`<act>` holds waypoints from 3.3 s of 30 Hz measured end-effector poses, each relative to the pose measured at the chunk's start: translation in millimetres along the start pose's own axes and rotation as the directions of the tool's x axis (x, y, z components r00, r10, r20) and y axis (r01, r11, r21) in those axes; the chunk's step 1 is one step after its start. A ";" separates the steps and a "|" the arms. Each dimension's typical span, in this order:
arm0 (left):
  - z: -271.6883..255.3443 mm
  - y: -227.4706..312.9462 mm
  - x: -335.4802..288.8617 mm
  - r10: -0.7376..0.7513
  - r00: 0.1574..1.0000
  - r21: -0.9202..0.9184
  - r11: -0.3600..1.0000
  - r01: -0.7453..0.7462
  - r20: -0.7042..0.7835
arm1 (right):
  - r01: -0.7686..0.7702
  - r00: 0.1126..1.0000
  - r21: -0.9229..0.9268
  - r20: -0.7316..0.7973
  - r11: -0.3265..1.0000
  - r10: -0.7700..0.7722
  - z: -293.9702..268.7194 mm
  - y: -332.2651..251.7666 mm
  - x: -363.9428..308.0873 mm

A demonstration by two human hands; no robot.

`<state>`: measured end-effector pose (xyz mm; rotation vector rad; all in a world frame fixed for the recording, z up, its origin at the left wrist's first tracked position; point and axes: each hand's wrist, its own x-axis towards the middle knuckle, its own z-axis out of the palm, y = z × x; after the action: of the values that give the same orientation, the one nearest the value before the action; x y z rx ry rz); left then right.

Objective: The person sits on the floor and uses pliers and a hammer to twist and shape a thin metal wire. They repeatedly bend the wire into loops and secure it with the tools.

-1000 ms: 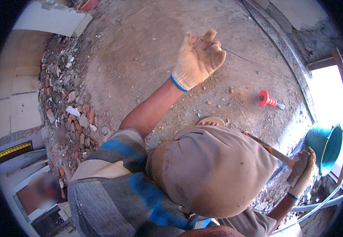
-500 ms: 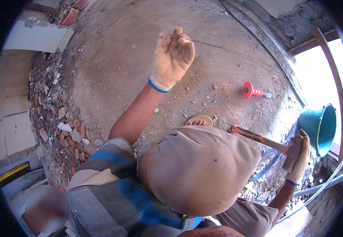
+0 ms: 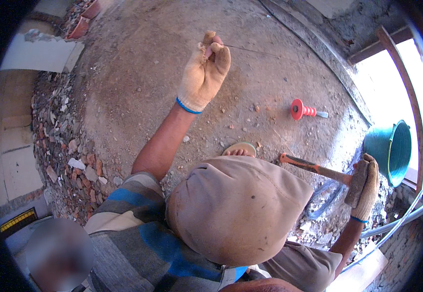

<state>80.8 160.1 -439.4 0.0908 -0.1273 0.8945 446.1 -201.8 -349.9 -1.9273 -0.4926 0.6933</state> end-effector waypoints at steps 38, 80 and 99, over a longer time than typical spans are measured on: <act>63.4 -121.8 65.5 0.054 0.987 0.856 0.493 -0.158 0.151 | 0.020 0.997 -0.022 0.071 1.000 -0.019 8.4 -14.3 -9.6; 23.1 -200.3 37.3 -0.258 0.956 0.893 0.384 0.237 -0.142 | 0.338 0.784 -0.750 -0.109 0.568 -0.611 59.4 46.6 19.7; 37.0 -182.7 31.2 -0.325 0.937 0.707 0.632 0.318 -0.131 | 0.394 0.917 -0.225 0.161 0.891 -0.365 88.9 35.6 -18.7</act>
<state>240.4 65.5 -402.9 0.8429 0.2446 0.5311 375.2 -168.8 -408.1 -1.9490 -1.0443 0.5022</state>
